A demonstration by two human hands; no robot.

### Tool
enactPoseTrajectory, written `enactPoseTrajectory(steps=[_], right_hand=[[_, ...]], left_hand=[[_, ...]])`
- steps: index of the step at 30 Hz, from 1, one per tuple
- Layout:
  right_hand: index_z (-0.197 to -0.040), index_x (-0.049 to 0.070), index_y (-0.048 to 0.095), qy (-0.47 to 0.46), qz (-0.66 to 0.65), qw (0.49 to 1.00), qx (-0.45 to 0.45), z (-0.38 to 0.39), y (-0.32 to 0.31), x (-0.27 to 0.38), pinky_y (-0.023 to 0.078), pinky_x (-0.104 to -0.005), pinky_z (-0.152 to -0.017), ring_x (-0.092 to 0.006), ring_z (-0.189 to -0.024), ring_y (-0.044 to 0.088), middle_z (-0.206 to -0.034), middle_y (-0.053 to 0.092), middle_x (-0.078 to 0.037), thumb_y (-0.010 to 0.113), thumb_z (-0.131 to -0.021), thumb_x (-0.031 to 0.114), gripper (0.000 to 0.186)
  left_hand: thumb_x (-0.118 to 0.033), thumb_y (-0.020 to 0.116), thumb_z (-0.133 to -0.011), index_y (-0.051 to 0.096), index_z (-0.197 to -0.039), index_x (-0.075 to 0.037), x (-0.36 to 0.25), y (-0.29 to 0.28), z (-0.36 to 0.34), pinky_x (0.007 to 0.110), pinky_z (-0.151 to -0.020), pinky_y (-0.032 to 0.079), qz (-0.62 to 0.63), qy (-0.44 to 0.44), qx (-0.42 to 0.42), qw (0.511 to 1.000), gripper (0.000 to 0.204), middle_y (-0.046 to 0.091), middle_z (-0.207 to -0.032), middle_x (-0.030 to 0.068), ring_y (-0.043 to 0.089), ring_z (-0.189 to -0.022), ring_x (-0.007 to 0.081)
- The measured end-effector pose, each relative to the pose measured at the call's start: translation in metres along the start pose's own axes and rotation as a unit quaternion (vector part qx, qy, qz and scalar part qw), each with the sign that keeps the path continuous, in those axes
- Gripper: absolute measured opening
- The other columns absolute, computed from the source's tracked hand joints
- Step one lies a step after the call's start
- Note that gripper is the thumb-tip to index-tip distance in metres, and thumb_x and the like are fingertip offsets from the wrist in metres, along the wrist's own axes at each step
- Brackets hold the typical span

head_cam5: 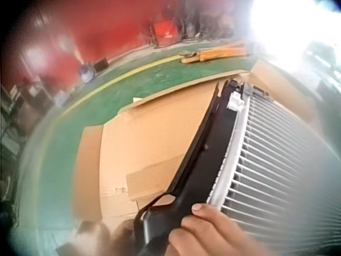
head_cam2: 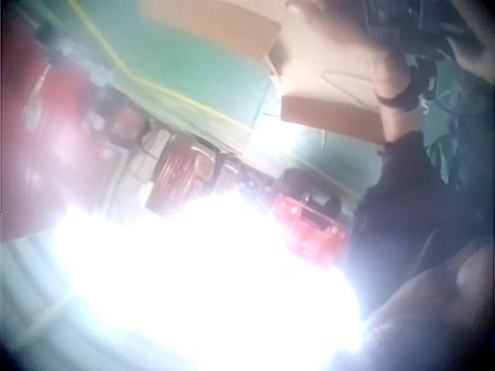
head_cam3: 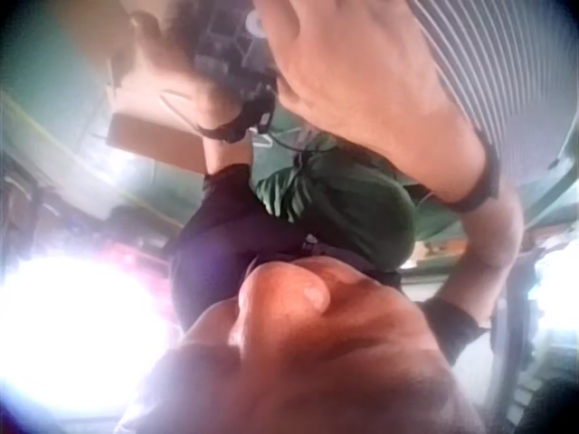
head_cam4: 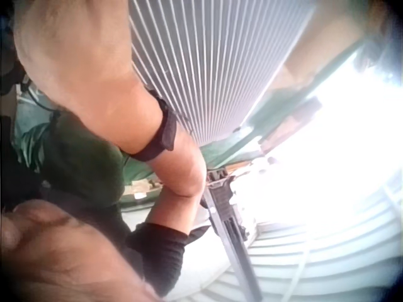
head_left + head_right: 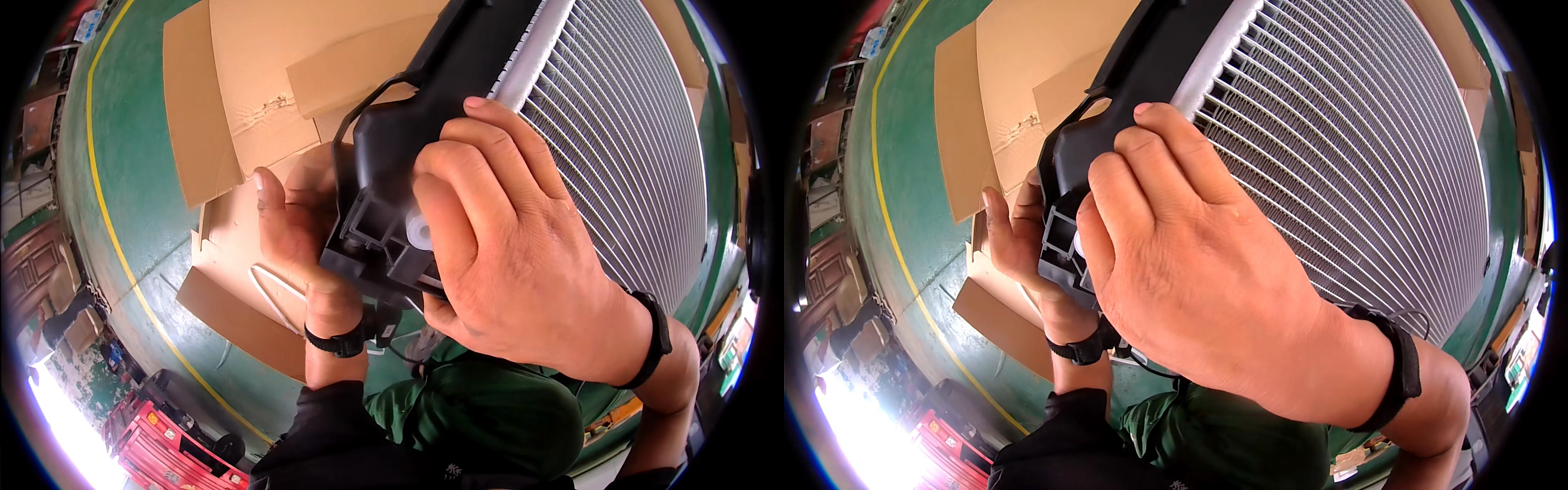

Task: The person removes a cooling fan shroud from an old radiator and attaches it to a new radiator unit by hand.

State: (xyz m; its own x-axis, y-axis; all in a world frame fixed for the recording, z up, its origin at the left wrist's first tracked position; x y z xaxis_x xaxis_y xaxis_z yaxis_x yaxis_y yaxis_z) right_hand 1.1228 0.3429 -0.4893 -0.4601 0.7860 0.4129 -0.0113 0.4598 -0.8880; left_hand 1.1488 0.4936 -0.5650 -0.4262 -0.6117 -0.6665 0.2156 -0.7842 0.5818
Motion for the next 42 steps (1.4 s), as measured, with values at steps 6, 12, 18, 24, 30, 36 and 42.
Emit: enactPoseTrajectory(steps=[6,12,18,24,30,36,42], right_hand=[[-0.103,-0.009,0.055,0.040,0.003,0.999,-0.010,-0.002,-0.004,0.006,0.041,-0.0509,-0.106,-0.0352,-0.108,0.053,-0.112,0.050,-0.016,0.088,-0.043,0.020,0.075],[-0.120,-0.008,0.050,0.077,-0.009,0.996,-0.033,0.008,-0.009,0.008,0.039,-0.0523,-0.107,-0.0359,-0.119,0.050,-0.125,0.049,-0.017,0.092,-0.036,0.025,0.100],[-0.132,-0.001,0.051,0.065,0.123,0.989,-0.059,0.013,0.001,0.033,0.040,-0.0500,-0.107,-0.0319,-0.129,0.047,-0.138,0.049,-0.013,0.073,-0.070,0.024,0.070],[-0.113,0.000,0.062,-0.020,0.159,0.987,-0.024,-0.002,0.008,0.033,0.047,-0.0381,-0.095,-0.0263,-0.106,0.053,-0.120,0.055,-0.009,0.061,-0.075,0.018,0.042],[-0.108,-0.002,0.060,-0.061,0.181,0.980,-0.050,-0.002,0.013,0.033,0.050,-0.0318,-0.078,-0.0252,-0.090,0.052,-0.113,0.054,-0.010,0.061,-0.070,0.019,0.043],[-0.111,-0.005,0.060,-0.075,0.140,0.987,-0.040,0.001,0.014,0.032,0.050,-0.0376,-0.079,-0.0282,-0.091,0.050,-0.117,0.054,-0.013,0.063,-0.068,0.020,0.049],[-0.114,-0.009,0.058,-0.079,0.079,0.994,-0.014,-0.001,0.012,0.031,0.050,-0.0410,-0.083,-0.0310,-0.094,0.049,-0.118,0.052,-0.017,0.070,-0.062,0.022,0.062]], left_hand=[[-0.052,0.028,-0.102,0.053,-0.123,0.004,-0.004,0.011,-0.004,0.034,-0.103,0.037,-0.107,0.009,0.064,0.992,0.065,0.056,-0.121,0.0118,0.051,-0.114,0.0216],[-0.063,0.029,-0.098,0.044,-0.135,0.005,-0.004,0.014,-0.003,0.037,-0.107,0.036,-0.034,0.010,0.173,0.984,0.079,0.051,-0.134,0.0156,0.048,-0.123,0.0260],[-0.070,0.025,-0.095,0.037,-0.143,0.007,-0.006,0.012,0.008,0.037,-0.112,0.031,-0.159,0.050,0.151,0.974,0.092,0.047,-0.141,0.0177,0.044,-0.131,0.0281],[-0.063,0.022,-0.100,0.053,-0.133,0.008,-0.008,0.016,0.015,0.035,-0.109,0.034,-0.156,0.062,0.063,0.984,0.084,0.058,-0.130,0.0177,0.051,-0.124,0.0255],[-0.064,0.026,-0.099,0.057,-0.125,0.013,-0.010,0.010,0.016,0.035,-0.105,0.039,-0.133,0.055,0.037,0.989,0.087,0.062,-0.123,0.0180,0.055,-0.117,0.0261],[-0.068,0.024,-0.096,0.058,-0.122,0.010,-0.006,0.009,0.014,0.034,-0.102,0.041,-0.091,0.035,0.018,0.995,0.089,0.063,-0.118,0.0166,0.057,-0.112,0.0254],[-0.065,0.023,-0.098,0.055,-0.116,0.004,-0.010,0.026,0.014,0.034,-0.097,0.041,-0.124,0.062,0.073,0.988,0.078,0.061,-0.111,0.0123,0.056,-0.106,0.0224]])
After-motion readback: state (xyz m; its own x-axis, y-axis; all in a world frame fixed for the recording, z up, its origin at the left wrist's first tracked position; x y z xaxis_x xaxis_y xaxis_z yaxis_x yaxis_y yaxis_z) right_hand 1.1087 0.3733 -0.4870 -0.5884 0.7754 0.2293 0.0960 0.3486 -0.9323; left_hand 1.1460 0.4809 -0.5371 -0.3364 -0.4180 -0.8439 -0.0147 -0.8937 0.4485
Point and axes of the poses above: each hand's wrist, its own z-axis away from the middle knuckle, its own y-axis out of the palm, x = y × z, the point moved 4 cm from there along -z, towards the middle knuckle
